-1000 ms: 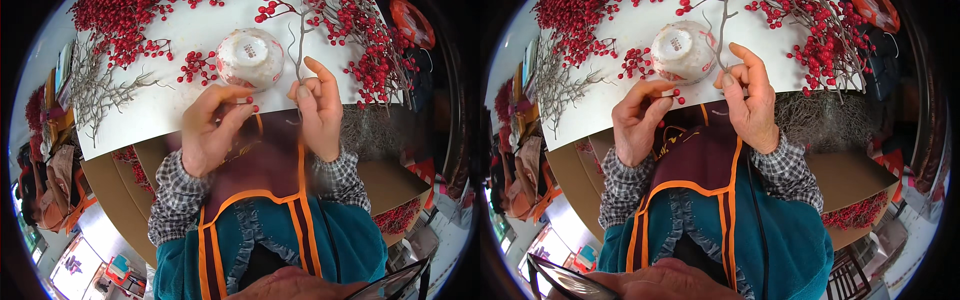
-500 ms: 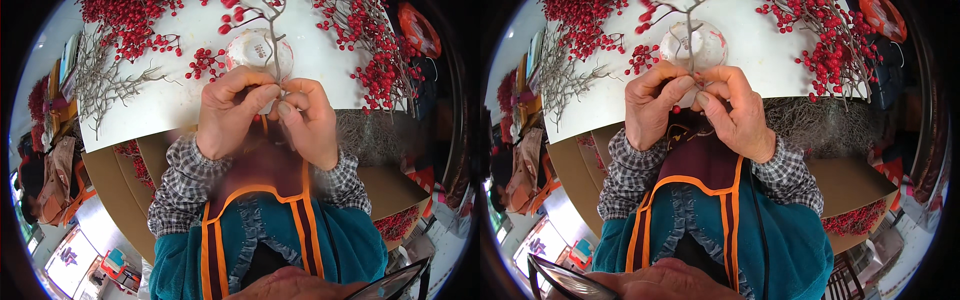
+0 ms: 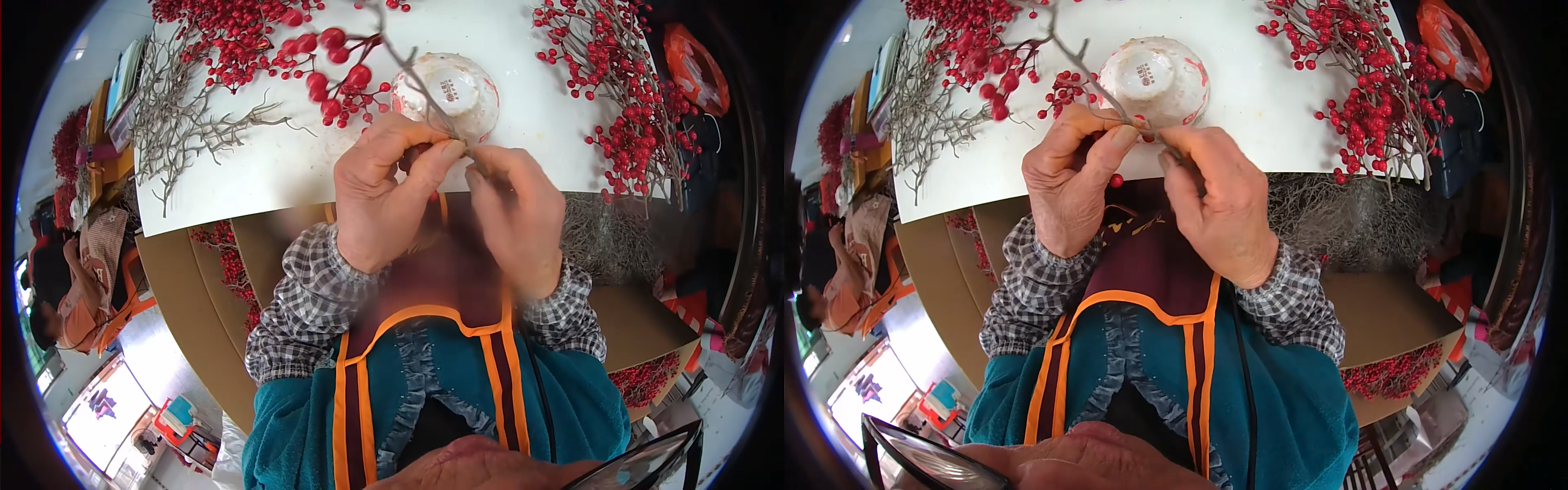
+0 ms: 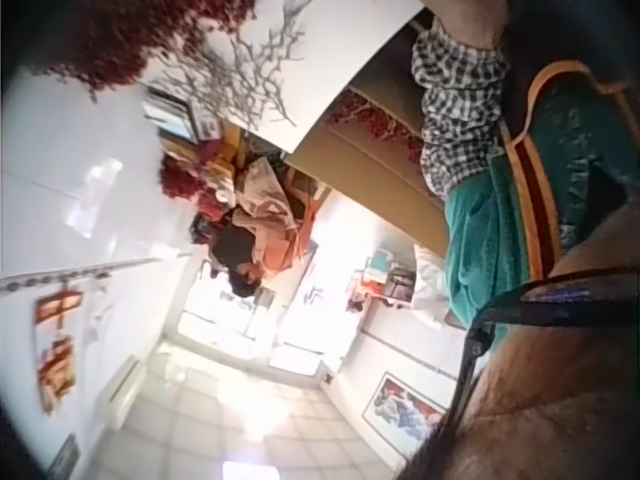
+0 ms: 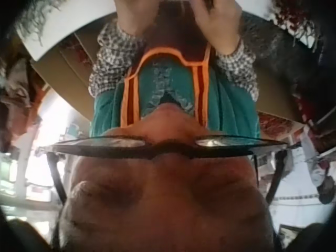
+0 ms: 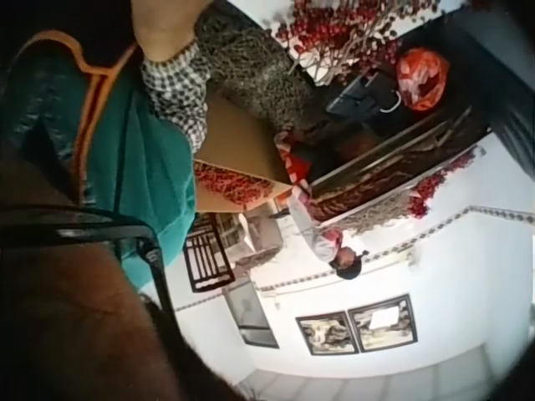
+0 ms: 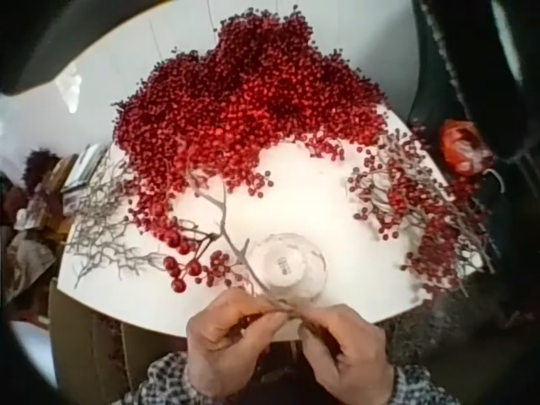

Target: The person assembles decorative plant branches by attaching artificial red berry clusters onto bare branch stems by hand and places completed branches into a cardboard box.

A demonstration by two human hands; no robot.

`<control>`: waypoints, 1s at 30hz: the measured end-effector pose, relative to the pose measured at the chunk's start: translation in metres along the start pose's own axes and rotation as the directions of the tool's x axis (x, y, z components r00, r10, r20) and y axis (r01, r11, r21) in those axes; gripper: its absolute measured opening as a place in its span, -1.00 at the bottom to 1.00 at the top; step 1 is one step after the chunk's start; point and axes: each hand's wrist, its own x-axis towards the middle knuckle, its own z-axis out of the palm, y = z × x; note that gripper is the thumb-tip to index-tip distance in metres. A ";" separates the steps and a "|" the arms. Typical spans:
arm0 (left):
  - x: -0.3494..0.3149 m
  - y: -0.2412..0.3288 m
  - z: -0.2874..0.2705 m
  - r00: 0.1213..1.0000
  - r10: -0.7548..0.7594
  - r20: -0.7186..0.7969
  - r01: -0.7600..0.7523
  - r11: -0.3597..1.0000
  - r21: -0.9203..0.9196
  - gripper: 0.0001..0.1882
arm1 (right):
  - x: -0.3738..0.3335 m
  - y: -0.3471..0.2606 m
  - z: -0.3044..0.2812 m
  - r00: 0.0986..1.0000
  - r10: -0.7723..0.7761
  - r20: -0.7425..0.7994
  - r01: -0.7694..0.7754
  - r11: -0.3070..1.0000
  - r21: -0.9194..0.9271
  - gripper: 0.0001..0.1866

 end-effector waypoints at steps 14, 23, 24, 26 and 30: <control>-0.029 -0.007 -0.041 0.998 -0.064 0.016 0.062 0.993 0.104 -0.76 | 0.037 0.010 -0.004 0.986 0.163 0.034 -0.167 0.965 0.205 -0.88; -0.033 -0.011 -0.043 0.989 -0.130 -0.066 0.138 0.981 0.136 -0.78 | 0.053 0.006 -0.006 0.995 -0.053 0.084 0.066 0.985 -0.158 -0.90; -0.031 -0.010 -0.039 0.983 -0.135 -0.125 0.161 0.960 0.231 -0.78 | 0.053 0.006 -0.005 0.995 -0.052 0.087 0.065 0.985 -0.159 -0.90; -0.029 -0.012 -0.039 0.973 -0.137 -0.184 0.191 0.928 0.321 -0.78 | 0.055 0.005 -0.001 0.996 -0.066 0.060 0.075 0.984 -0.159 -0.90; -0.021 -0.025 -0.040 0.988 0.152 0.020 -0.132 0.773 0.621 -0.78 | 0.058 0.001 -0.001 0.996 -0.043 0.074 0.057 0.978 -0.201 -0.90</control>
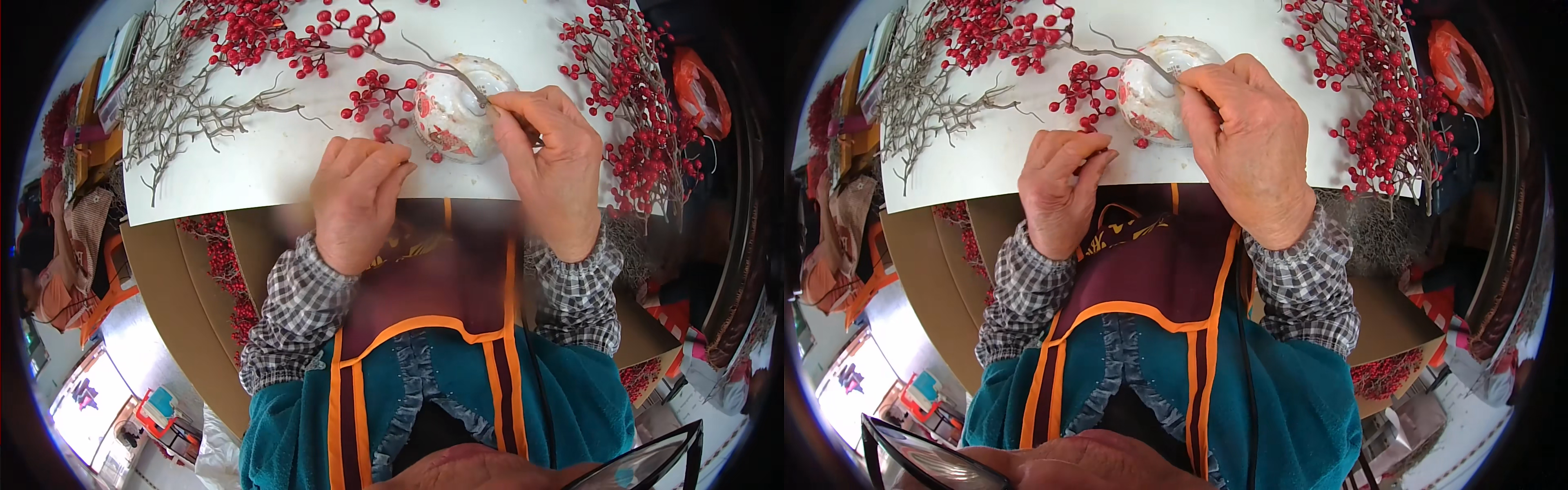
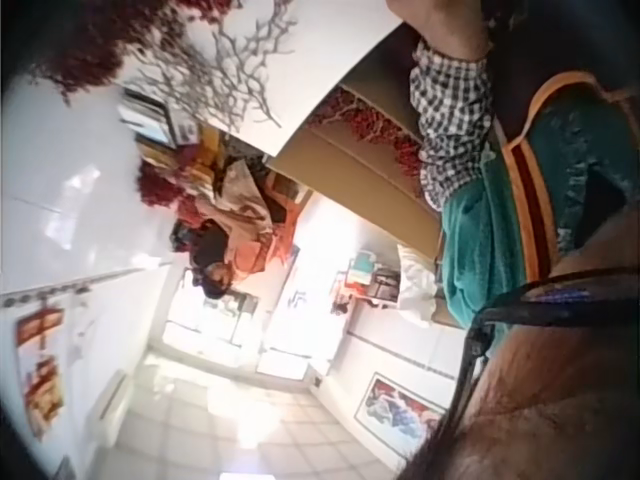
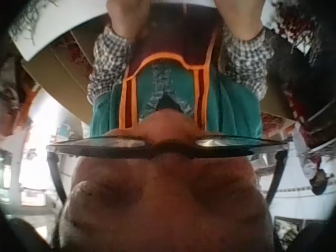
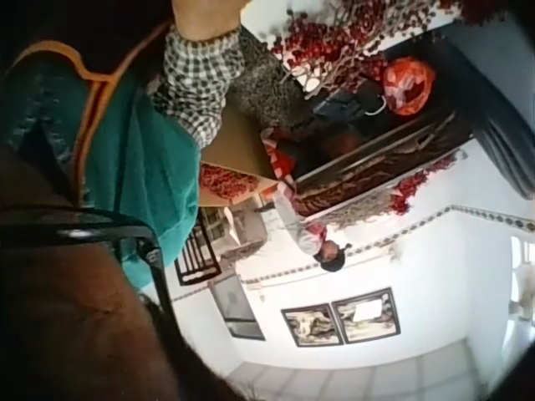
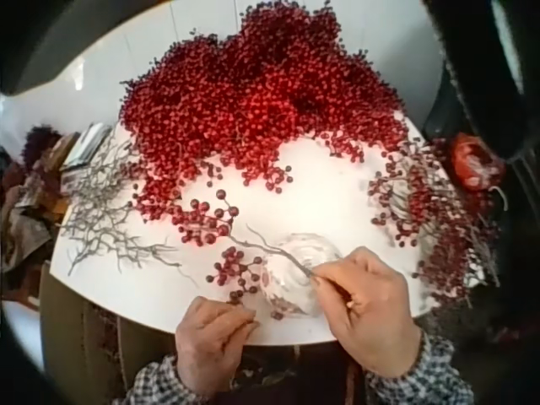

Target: The person assembles decorative plant branches by attaching artificial red berry clusters onto bare branch stems by hand and places completed branches into a cardboard box.

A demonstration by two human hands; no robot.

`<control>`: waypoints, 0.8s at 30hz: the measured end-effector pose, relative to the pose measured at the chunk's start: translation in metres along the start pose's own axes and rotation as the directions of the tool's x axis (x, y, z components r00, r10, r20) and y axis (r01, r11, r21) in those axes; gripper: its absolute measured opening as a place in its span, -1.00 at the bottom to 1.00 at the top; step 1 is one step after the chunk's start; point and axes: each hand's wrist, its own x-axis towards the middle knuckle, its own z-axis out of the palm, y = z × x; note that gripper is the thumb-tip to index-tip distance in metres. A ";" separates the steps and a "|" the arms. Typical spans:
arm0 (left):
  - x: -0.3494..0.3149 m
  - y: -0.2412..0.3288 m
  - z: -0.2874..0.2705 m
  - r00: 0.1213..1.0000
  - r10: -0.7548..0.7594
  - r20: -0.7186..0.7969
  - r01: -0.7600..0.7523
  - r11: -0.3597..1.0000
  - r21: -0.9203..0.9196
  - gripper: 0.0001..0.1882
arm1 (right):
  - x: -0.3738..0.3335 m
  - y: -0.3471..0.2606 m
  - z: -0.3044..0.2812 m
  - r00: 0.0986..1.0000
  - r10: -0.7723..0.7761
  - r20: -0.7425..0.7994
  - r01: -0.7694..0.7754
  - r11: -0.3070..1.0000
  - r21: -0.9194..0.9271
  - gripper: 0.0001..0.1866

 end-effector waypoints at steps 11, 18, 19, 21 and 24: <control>-0.003 0.002 0.007 0.992 -0.120 0.040 0.123 0.986 -0.116 -0.77 | 0.015 0.000 -0.006 0.988 -0.073 0.135 0.085 0.993 -0.081 -0.94; -0.001 0.018 -0.004 0.891 -0.434 0.134 0.411 0.644 -0.645 -0.81 | -0.004 -0.012 -0.012 0.986 0.094 0.135 -0.128 0.955 0.267 -0.94; 0.000 0.019 -0.006 0.893 -0.416 0.170 0.419 0.636 -0.648 -0.81 | -0.009 -0.014 -0.010 0.983 0.090 0.162 -0.140 0.934 0.328 -0.94; -0.001 0.019 -0.007 0.892 -0.402 0.206 0.432 0.629 -0.646 -0.80 | -0.016 -0.019 -0.005 0.978 0.086 0.192 -0.157 0.907 0.392 -0.94; -0.003 0.019 -0.006 0.885 -0.419 0.203 0.439 0.604 -0.665 -0.80 | -0.028 -0.016 0.009 0.968 0.142 0.207 -0.231 0.828 0.511 -0.93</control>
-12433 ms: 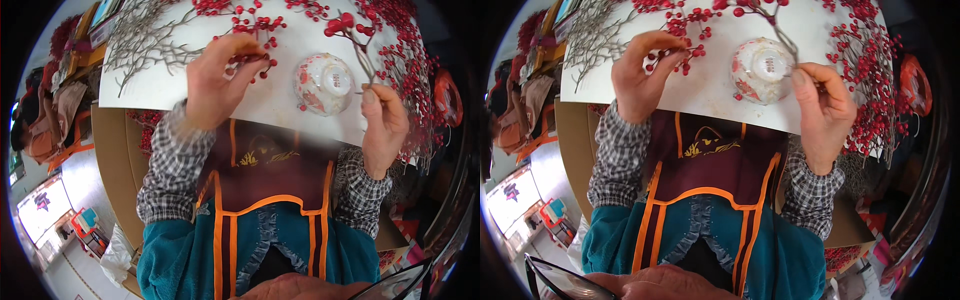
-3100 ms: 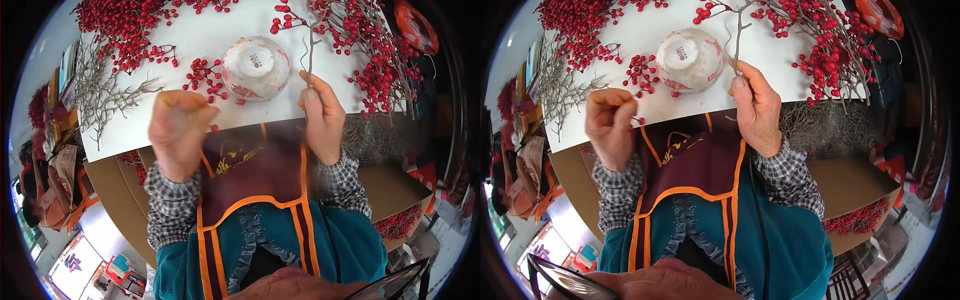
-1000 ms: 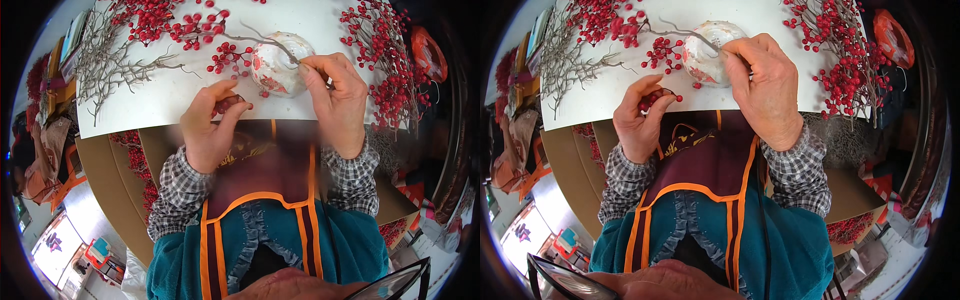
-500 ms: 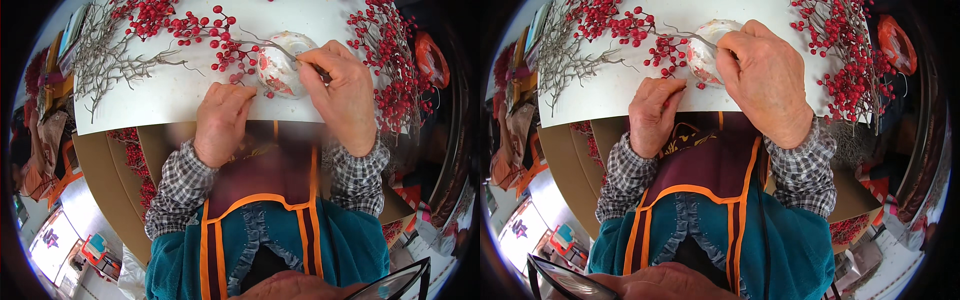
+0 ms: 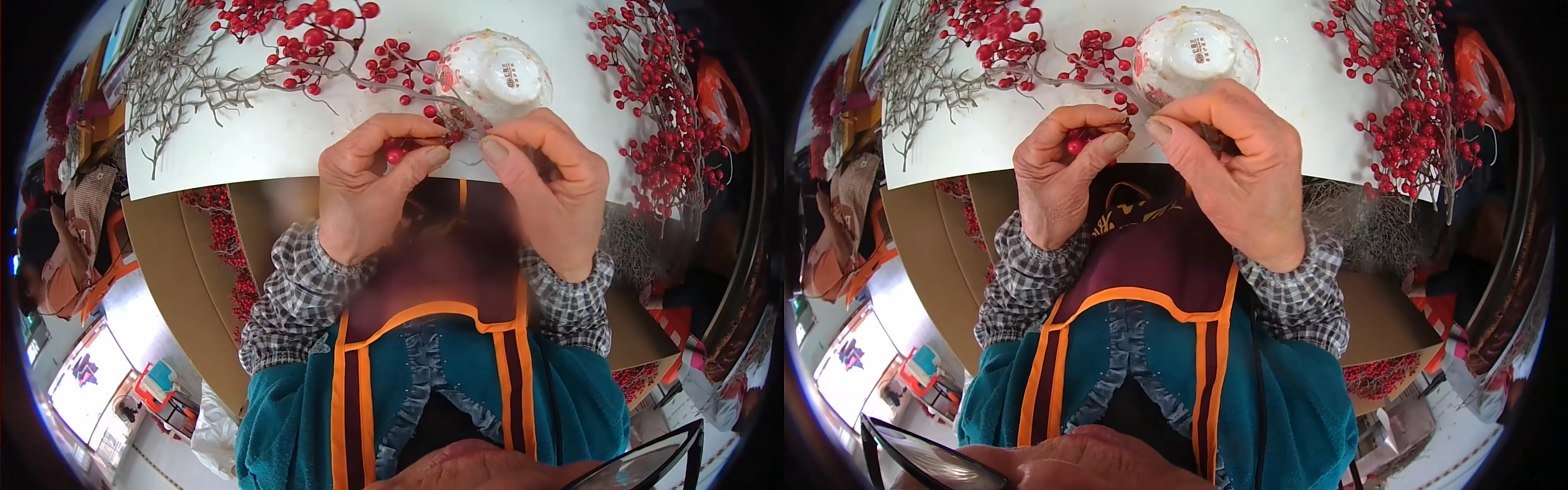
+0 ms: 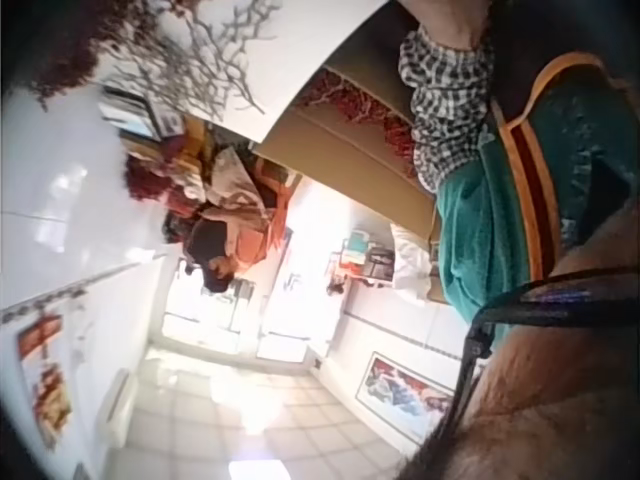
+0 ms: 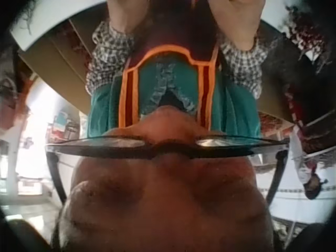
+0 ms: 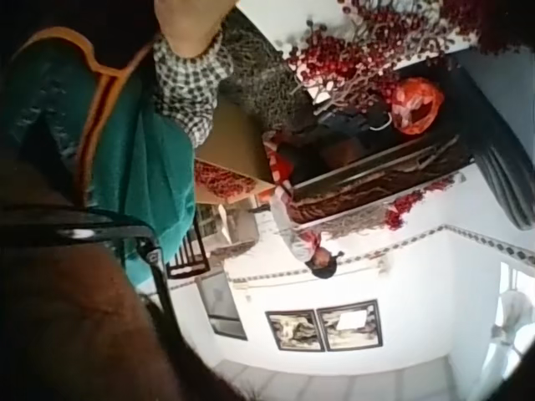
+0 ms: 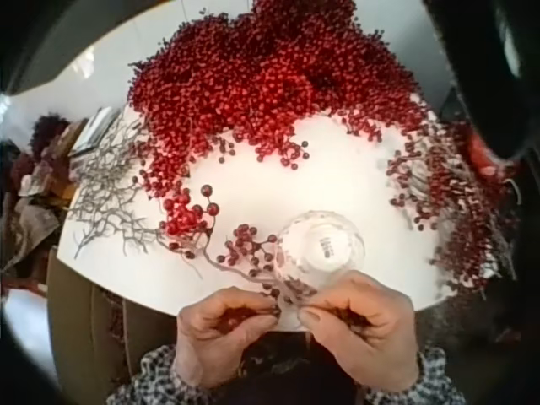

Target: The person assembles decorative plant branches by attaching artificial red berry clusters onto bare branch stems by hand and places completed branches into a cardboard box.

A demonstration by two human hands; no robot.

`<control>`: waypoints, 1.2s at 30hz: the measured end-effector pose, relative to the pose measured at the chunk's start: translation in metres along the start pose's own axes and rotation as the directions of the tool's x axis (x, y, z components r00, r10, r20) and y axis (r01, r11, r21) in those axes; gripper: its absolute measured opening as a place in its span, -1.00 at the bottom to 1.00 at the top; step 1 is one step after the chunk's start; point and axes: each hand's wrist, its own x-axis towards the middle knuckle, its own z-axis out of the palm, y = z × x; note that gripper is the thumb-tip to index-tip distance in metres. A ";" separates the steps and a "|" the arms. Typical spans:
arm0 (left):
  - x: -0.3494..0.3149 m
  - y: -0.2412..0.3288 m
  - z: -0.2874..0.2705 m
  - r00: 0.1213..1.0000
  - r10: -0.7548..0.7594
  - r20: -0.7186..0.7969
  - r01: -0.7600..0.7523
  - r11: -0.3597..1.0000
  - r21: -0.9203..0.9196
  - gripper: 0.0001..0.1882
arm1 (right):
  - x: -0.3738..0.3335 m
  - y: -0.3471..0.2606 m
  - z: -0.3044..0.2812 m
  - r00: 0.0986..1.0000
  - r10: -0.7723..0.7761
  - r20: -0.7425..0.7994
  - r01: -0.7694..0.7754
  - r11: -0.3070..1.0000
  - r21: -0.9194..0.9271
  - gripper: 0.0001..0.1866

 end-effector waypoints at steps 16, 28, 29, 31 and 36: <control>-0.003 -0.011 0.002 0.994 0.108 0.018 -0.109 0.992 0.063 -0.80 | -0.012 0.020 0.010 0.999 0.045 -0.013 -0.043 0.994 0.104 -0.89; -0.002 -0.016 0.004 0.991 0.132 0.034 -0.133 0.990 0.047 -0.80 | -0.013 0.023 0.011 1.000 0.002 0.009 -0.002 0.999 0.037 -0.91; -0.002 -0.016 0.004 0.989 0.140 0.043 -0.142 0.988 0.063 -0.80 | -0.014 0.025 0.012 1.000 0.002 -0.008 -0.001 0.997 0.076 -0.91; -0.002 -0.016 0.003 0.991 0.130 0.039 -0.133 0.989 0.062 -0.81 | -0.014 0.025 0.012 1.000 0.003 -0.024 0.000 0.993 0.117 -0.91; -0.002 -0.016 0.004 0.992 0.122 0.030 -0.123 0.992 0.020 -0.81 | -0.014 0.023 0.014 1.000 -0.014 -0.024 0.014 1.000 0.011 -0.93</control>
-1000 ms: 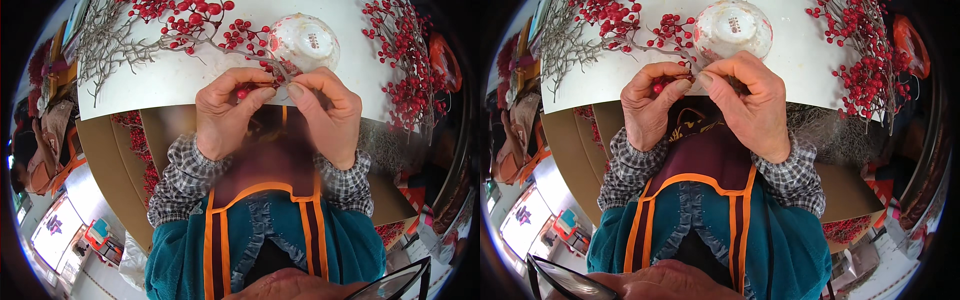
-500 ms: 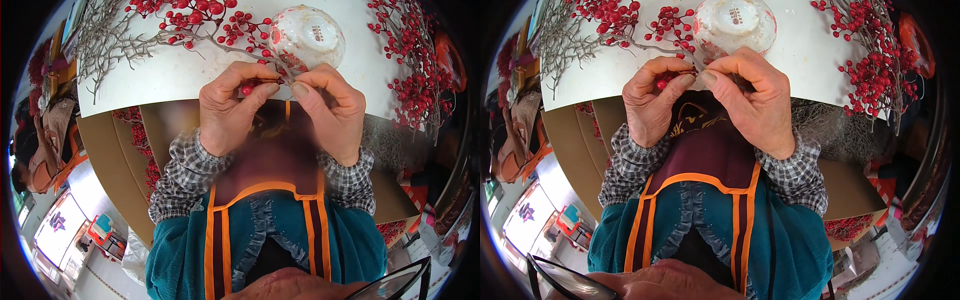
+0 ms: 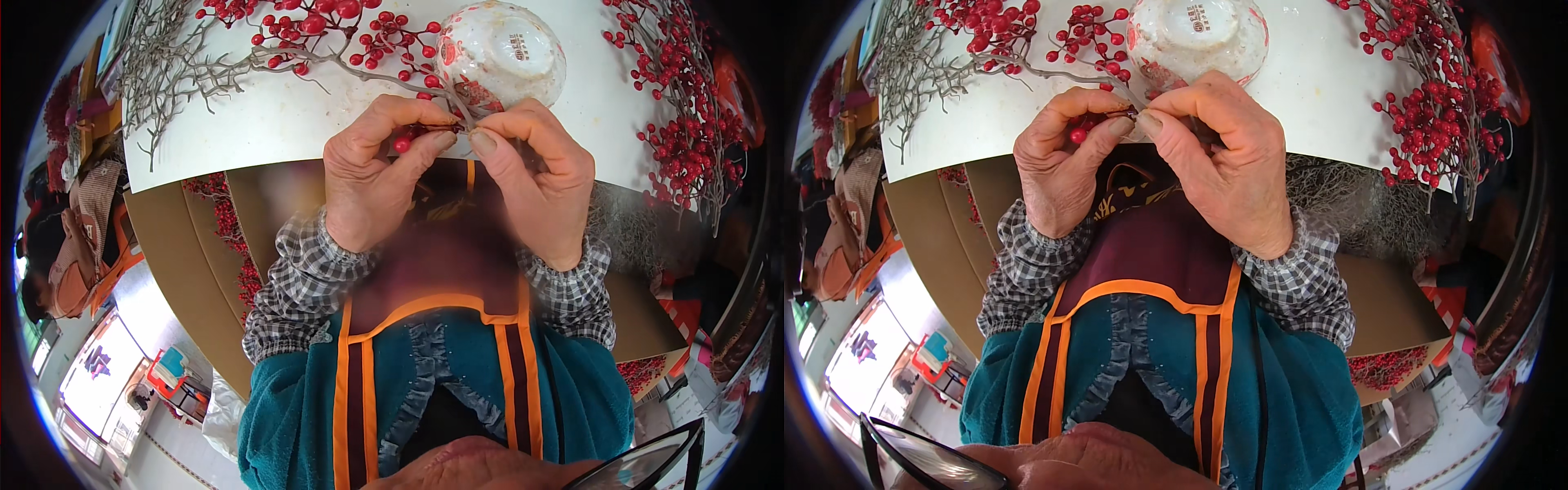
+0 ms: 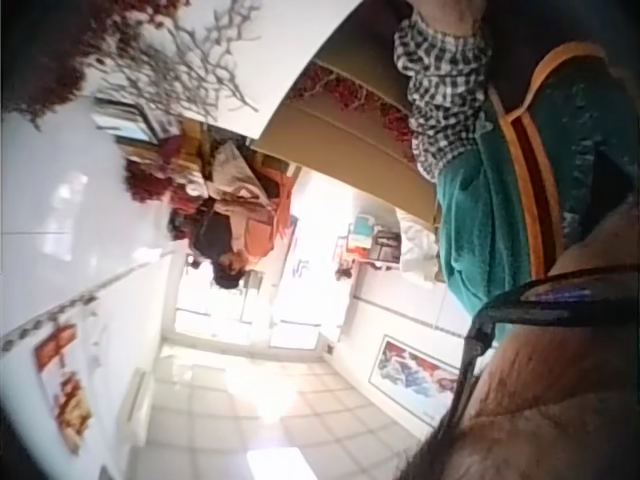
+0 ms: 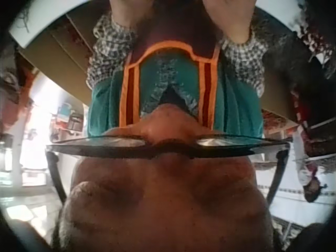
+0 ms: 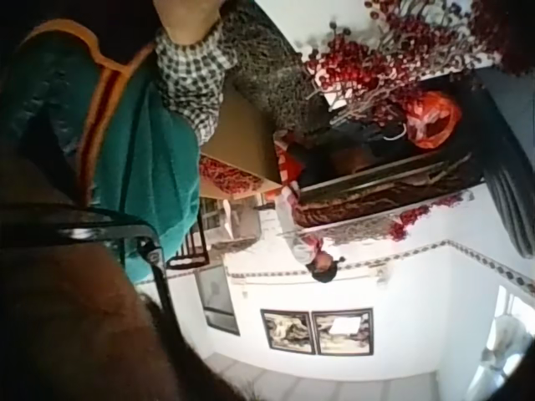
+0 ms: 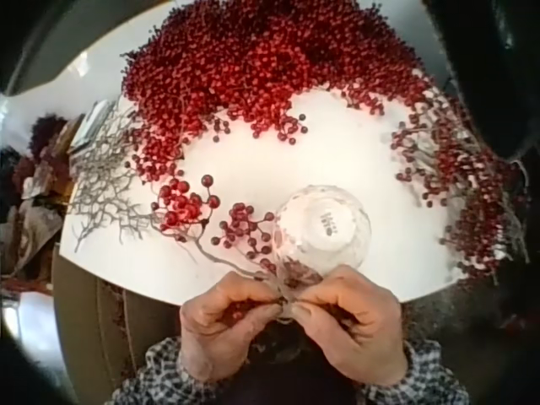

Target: The person assembles decorative plant branches by attaching artificial red berry clusters onto bare branch stems by hand and places completed branches into a cardboard box.

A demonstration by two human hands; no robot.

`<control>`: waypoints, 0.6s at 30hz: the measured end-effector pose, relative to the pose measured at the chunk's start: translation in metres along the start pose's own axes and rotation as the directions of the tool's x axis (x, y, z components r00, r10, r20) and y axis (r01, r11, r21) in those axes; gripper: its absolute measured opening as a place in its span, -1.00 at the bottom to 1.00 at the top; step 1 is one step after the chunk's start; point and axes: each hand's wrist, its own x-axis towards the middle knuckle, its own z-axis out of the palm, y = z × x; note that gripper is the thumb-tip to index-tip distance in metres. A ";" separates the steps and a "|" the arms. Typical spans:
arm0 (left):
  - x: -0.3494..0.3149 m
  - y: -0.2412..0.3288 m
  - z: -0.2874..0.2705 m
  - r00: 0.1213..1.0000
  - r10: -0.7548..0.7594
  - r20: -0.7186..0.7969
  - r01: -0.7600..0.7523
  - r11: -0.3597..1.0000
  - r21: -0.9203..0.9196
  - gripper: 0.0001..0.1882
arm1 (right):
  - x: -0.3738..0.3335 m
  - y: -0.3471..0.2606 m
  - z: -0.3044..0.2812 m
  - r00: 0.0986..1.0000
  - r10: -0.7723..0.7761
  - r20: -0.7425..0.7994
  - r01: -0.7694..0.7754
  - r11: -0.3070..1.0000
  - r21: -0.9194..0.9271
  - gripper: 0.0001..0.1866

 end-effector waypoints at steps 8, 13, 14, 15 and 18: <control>0.000 0.000 -0.002 1.000 0.000 0.015 -0.001 0.999 0.045 -0.79 | 0.000 0.001 0.000 1.000 -0.004 -0.007 0.004 1.000 0.009 -0.93; 0.001 0.000 -0.003 0.999 0.020 0.033 -0.022 0.998 0.061 -0.79 | -0.001 0.004 0.001 0.999 -0.016 -0.029 0.017 0.999 0.039 -0.92; 0.001 0.000 -0.004 0.999 0.014 0.032 -0.016 0.997 0.070 -0.80 | -0.001 0.004 0.001 1.000 -0.007 -0.030 0.009 0.999 0.040 -0.92; 0.002 0.000 -0.005 0.999 0.013 0.031 -0.015 0.997 0.072 -0.80 | -0.002 0.004 0.001 1.000 0.001 -0.032 0.000 0.999 0.042 -0.92; 0.002 -0.001 -0.006 0.999 0.025 0.045 -0.028 0.998 0.063 -0.80 | -0.001 0.004 0.000 0.999 -0.028 -0.020 0.029 0.999 0.021 -0.93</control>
